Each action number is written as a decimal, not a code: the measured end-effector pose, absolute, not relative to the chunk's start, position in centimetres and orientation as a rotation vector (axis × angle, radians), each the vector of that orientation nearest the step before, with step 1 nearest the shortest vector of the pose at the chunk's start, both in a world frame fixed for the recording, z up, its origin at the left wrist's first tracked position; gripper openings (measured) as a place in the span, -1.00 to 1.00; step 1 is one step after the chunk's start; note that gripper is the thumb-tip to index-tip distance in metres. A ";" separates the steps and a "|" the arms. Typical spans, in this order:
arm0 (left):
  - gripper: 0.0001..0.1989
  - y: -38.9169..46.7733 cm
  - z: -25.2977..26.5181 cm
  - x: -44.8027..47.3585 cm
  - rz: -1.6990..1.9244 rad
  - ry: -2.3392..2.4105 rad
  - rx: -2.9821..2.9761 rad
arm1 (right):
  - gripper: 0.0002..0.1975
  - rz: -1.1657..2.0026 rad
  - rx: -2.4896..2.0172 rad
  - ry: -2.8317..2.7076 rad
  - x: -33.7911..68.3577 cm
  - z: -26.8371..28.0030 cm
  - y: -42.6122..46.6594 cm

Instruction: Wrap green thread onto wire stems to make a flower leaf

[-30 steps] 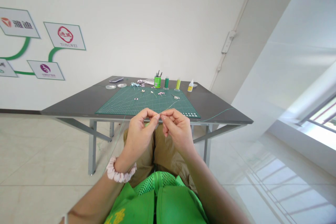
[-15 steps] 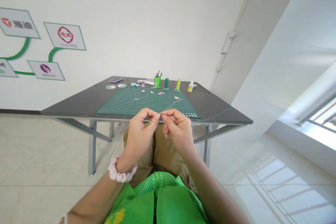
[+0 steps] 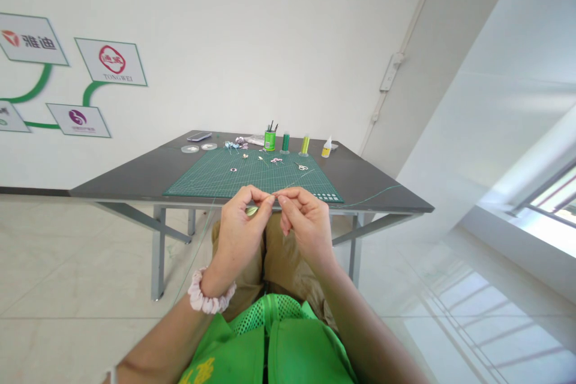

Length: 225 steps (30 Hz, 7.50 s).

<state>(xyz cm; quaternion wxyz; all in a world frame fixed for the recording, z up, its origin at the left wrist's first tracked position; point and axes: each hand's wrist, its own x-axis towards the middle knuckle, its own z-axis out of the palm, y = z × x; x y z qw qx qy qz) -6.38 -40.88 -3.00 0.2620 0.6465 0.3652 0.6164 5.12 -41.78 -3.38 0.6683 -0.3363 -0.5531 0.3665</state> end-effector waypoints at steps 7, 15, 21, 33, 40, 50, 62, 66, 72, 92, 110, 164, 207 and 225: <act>-0.84 -40.9 -3.3 -6.3 1.688 0.982 1.744 | -0.85 0.821 -0.735 -1.230 4.9 -3.7 -41.6; -0.84 -40.7 -3.4 -6.2 1.656 0.963 1.731 | -0.86 0.819 -0.717 -1.212 4.9 -3.7 -41.5; -0.83 -40.9 -3.4 -6.0 1.621 0.912 1.703 | -0.86 0.780 -0.730 -1.230 4.9 -3.5 -41.5; -0.77 -40.6 -3.0 -5.8 1.304 0.534 1.255 | -0.88 0.812 -0.647 -1.214 5.0 -3.7 -41.5; -0.77 -40.7 -2.7 -6.0 1.255 0.515 1.157 | -0.89 0.815 -0.609 -1.226 5.1 -3.7 -41.5; -0.81 -40.9 -2.6 -6.0 1.294 0.523 1.181 | -0.90 0.862 -0.632 -1.215 5.2 -3.9 -41.5; -0.84 -40.6 -3.1 -6.2 1.380 0.594 1.277 | -0.87 0.821 -0.709 -1.239 5.2 -3.6 -41.6; -0.83 -40.4 -3.1 -6.2 1.438 0.605 1.315 | -0.88 0.803 -0.709 -1.252 5.2 -3.7 -41.6; -0.82 -40.5 -3.0 -6.2 1.476 0.646 1.381 | -0.88 0.794 -0.722 -1.265 5.2 -3.7 -41.6; -0.85 -40.5 -2.9 -6.2 1.487 0.686 1.405 | -0.87 0.812 -0.742 -1.241 5.1 -3.4 -41.7; -0.84 -40.4 -3.0 -6.2 1.492 0.710 1.414 | -0.87 0.831 -0.742 -1.231 5.2 -3.6 -41.5; -0.87 -40.1 -3.4 -6.1 1.477 0.756 1.415 | -0.88 0.880 -0.695 -1.213 5.2 -3.8 -41.1; -0.87 -40.1 -3.4 -6.1 1.466 0.732 1.382 | -0.85 0.887 -0.712 -1.221 5.1 -3.8 -41.1; -0.88 -40.1 -3.2 -6.1 1.482 0.780 1.433 | -0.85 0.890 -0.702 -1.222 5.2 -3.7 -41.2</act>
